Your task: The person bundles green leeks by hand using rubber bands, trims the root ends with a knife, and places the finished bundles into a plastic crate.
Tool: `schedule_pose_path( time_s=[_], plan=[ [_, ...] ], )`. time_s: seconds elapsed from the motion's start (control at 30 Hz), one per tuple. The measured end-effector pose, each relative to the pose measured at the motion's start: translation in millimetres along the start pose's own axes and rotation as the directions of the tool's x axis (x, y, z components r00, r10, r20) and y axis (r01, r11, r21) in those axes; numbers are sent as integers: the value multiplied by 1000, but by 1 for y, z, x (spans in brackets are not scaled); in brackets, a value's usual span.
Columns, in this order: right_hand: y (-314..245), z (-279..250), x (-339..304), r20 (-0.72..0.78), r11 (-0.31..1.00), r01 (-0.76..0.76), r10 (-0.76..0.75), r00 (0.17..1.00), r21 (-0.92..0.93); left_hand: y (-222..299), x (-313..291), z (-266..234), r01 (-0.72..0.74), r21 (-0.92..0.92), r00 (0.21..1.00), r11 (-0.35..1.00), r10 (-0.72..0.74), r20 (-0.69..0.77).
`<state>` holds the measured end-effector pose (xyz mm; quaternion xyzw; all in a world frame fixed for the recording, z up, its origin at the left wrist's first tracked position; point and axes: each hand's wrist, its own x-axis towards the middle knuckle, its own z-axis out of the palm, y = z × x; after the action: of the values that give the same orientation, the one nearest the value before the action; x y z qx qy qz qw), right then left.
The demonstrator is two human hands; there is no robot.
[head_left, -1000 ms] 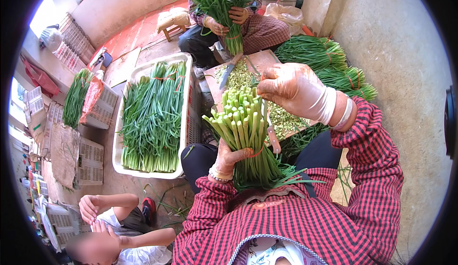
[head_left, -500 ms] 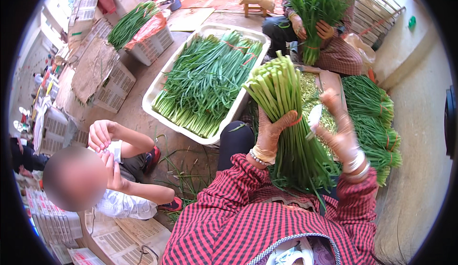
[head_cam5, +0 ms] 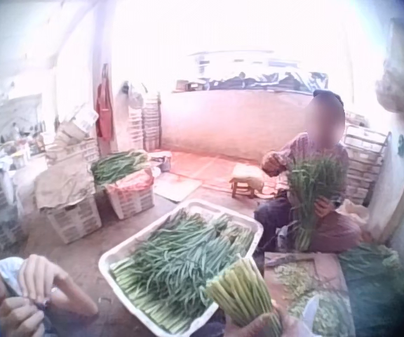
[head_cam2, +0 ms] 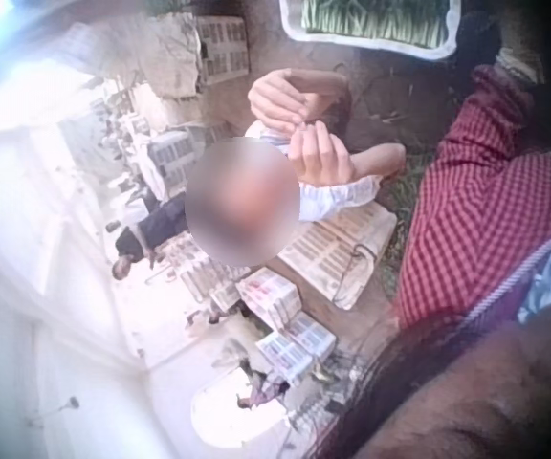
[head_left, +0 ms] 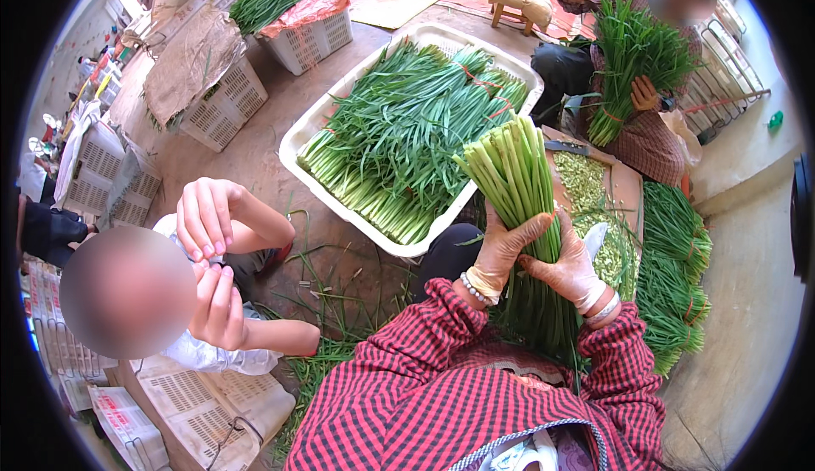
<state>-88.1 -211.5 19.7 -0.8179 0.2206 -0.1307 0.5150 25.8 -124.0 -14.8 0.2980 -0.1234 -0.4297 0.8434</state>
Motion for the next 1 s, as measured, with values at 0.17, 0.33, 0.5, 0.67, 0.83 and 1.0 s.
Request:
schedule_pose_path(
  time_s=[0.17, 0.33, 0.5, 0.67, 0.83, 1.0],
  plan=[
    [10, -5, 31, -71, 929, 183, -217, 974, -323, -19, 5, -14, -45, 197, 993, 979, 23, 114],
    [-13, -10, 62, -104, 991, 58, -46, 994, 120, -26, -2, -11, 81, 128, 968, 988, -108, 224],
    [-51, -7, 90, -188, 912, 106, -33, 982, 397, -3, 39, 1, -199, 321, 957, 926, 113, 267],
    [-77, -23, 106, -157, 840, 341, -303, 940, 421, 62, 81, 8, -242, 390, 966, 889, 184, 180],
    [-12, -55, 99, 29, 907, 129, -153, 988, 402, 193, 146, -17, -356, 814, 903, 459, 392, 174],
    [98, -83, 47, 113, 896, -353, 334, 936, 270, 279, 230, -70, -292, 918, 824, -268, 416, 384]
  ],
)
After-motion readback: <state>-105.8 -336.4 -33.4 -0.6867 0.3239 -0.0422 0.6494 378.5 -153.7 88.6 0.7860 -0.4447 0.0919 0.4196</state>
